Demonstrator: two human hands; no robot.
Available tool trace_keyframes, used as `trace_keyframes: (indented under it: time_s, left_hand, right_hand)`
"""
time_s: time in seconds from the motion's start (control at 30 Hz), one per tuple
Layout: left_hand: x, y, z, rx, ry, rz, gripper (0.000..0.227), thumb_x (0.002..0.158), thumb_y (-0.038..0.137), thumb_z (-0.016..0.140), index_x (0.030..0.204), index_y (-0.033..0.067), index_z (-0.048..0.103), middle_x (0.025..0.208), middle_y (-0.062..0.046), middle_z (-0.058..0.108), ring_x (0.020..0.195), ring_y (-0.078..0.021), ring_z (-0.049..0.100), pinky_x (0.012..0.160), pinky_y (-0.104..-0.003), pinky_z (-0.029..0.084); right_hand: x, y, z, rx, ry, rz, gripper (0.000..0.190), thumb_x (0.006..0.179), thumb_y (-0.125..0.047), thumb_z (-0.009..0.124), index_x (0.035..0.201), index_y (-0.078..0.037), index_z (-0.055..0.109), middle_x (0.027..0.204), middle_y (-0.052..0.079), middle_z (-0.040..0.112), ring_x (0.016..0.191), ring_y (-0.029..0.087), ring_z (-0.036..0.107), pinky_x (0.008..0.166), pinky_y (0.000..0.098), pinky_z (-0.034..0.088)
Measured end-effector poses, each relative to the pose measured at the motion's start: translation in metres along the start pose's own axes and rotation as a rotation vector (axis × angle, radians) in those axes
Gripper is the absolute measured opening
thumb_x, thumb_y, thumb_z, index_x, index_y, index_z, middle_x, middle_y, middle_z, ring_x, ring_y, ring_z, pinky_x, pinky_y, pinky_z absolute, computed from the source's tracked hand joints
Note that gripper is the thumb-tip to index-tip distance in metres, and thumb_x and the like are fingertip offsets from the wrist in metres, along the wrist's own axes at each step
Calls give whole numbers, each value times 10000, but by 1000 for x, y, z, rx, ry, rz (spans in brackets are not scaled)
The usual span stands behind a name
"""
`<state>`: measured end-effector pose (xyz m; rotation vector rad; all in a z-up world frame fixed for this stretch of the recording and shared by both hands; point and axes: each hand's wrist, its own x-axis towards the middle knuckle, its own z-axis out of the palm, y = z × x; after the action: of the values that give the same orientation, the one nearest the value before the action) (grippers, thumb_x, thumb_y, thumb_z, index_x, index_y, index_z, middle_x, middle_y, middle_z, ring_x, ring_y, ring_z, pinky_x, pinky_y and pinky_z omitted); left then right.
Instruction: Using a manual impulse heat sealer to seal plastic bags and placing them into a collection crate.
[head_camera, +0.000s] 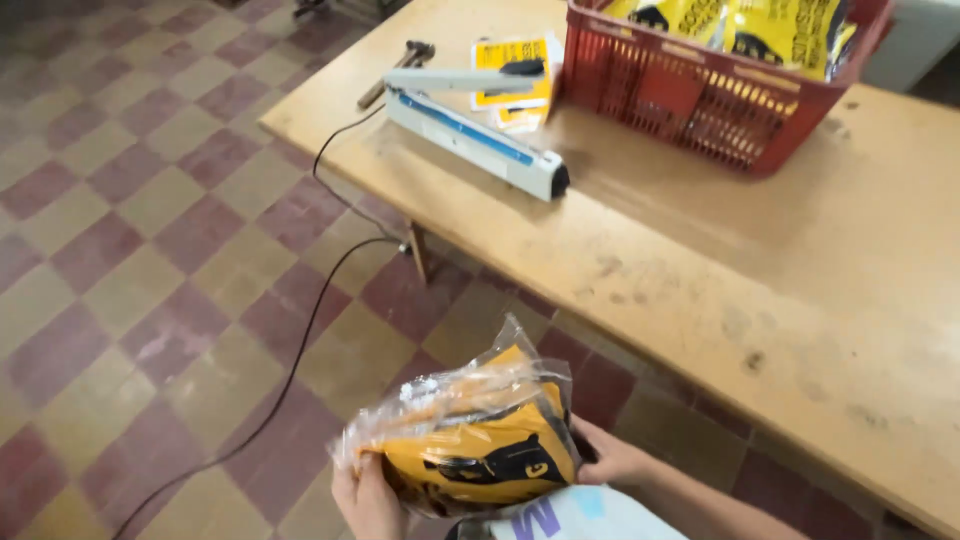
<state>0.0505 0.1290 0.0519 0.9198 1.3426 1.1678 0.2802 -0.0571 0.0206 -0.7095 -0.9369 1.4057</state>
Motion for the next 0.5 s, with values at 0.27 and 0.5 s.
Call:
trace_keyframes:
  time_s: [0.27, 0.5]
  left_hand:
    - [154, 127, 173, 446, -690, 398, 242, 889, 144, 562, 1038, 126, 752, 991, 4, 761, 954, -156, 675, 846, -308, 488]
    - [211, 123, 389, 1262, -1290, 871, 142, 949, 127, 507, 861, 137, 618, 798, -16, 682, 663, -199, 584, 598, -347, 454]
  right_hand:
    - [121, 110, -67, -555, 645, 215, 339, 766, -89, 738, 1100, -91, 678, 975, 29, 686, 933, 128, 600, 768, 349, 531]
    - [285, 150, -133, 69, 487, 87, 457, 897, -87, 695, 1332, -31, 568, 1400, 118, 585, 1306, 235, 551, 1166, 389, 399]
